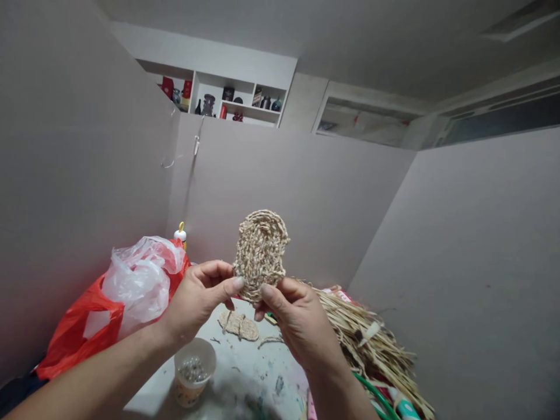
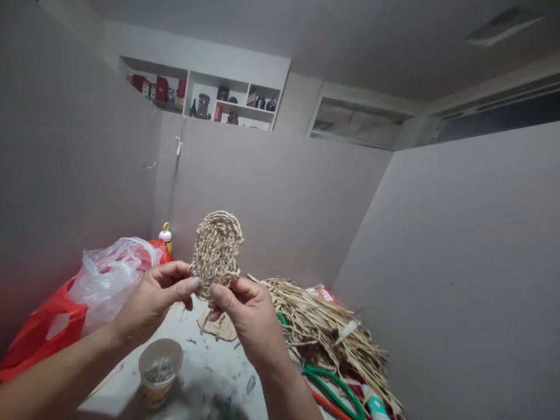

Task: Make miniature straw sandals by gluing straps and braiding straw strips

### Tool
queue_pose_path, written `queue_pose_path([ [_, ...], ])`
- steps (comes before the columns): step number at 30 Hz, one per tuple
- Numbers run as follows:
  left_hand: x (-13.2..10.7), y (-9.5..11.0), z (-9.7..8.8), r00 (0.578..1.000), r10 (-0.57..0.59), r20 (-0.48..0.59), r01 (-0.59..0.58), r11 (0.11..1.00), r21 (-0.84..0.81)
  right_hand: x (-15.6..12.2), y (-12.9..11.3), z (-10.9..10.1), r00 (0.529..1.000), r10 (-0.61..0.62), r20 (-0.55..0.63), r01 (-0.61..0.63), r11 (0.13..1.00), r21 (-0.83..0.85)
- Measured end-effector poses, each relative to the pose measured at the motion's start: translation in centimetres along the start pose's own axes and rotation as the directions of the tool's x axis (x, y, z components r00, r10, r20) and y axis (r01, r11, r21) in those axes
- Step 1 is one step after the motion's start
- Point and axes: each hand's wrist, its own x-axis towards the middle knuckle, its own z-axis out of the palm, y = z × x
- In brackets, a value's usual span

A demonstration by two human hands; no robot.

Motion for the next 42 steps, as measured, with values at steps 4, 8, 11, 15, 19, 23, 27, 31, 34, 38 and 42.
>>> queue_pose_path([
  [4,-0.1,0.2,-0.1,0.998,0.013,-0.068,-0.017,0.997,-0.070,0.0,-0.4,-0.3,0.995,0.013,0.099,-0.010,0.999,-0.037],
  [8,-0.3,0.8,0.0,0.999,0.001,-0.050,-0.006,0.996,-0.086,-0.1,0.1,0.0,1.000,-0.014,0.016,0.015,0.996,-0.092],
  [11,-0.5,0.7,0.2,1.000,-0.013,0.009,0.013,0.997,-0.082,-0.2,0.4,0.3,0.997,-0.062,-0.041,0.056,0.989,-0.134],
  [15,-0.5,0.0,0.3,0.999,-0.031,0.037,0.032,0.999,-0.039,-0.4,-0.3,0.6,0.999,-0.044,0.005,0.044,0.965,-0.257],
  [19,-0.5,-0.6,0.4,1.000,-0.011,-0.003,0.011,1.000,-0.009,-0.5,-1.1,0.6,1.000,-0.003,0.026,0.012,0.942,-0.334],
  [23,-0.8,-0.6,0.5,1.000,0.006,-0.008,-0.006,1.000,-0.005,-0.6,-1.0,0.6,1.000,0.008,-0.008,-0.011,0.942,-0.337],
  [27,-1.0,-0.7,0.9,1.000,-0.004,0.025,0.005,0.998,-0.066,-0.8,-0.7,0.7,1.000,-0.005,-0.016,-0.001,0.944,-0.330],
  [31,-1.3,-0.8,1.4,0.998,-0.001,0.070,0.011,0.990,-0.143,-1.2,-0.9,0.9,1.000,-0.003,-0.021,-0.004,0.948,-0.317],
  [34,-1.5,-0.9,1.7,0.996,0.001,0.084,0.011,0.989,-0.146,-1.4,-1.2,1.2,1.000,-0.009,-0.021,0.002,0.946,-0.324],
  [38,-1.2,-1.6,1.5,1.000,0.012,0.003,-0.011,0.994,-0.110,-1.0,-1.1,1.6,0.995,-0.048,-0.087,0.013,0.930,-0.369],
  [42,-0.2,-1.9,0.6,0.998,-0.038,-0.051,0.034,0.995,-0.089,-0.2,-0.5,0.6,0.999,0.042,0.004,-0.040,0.976,-0.212],
])
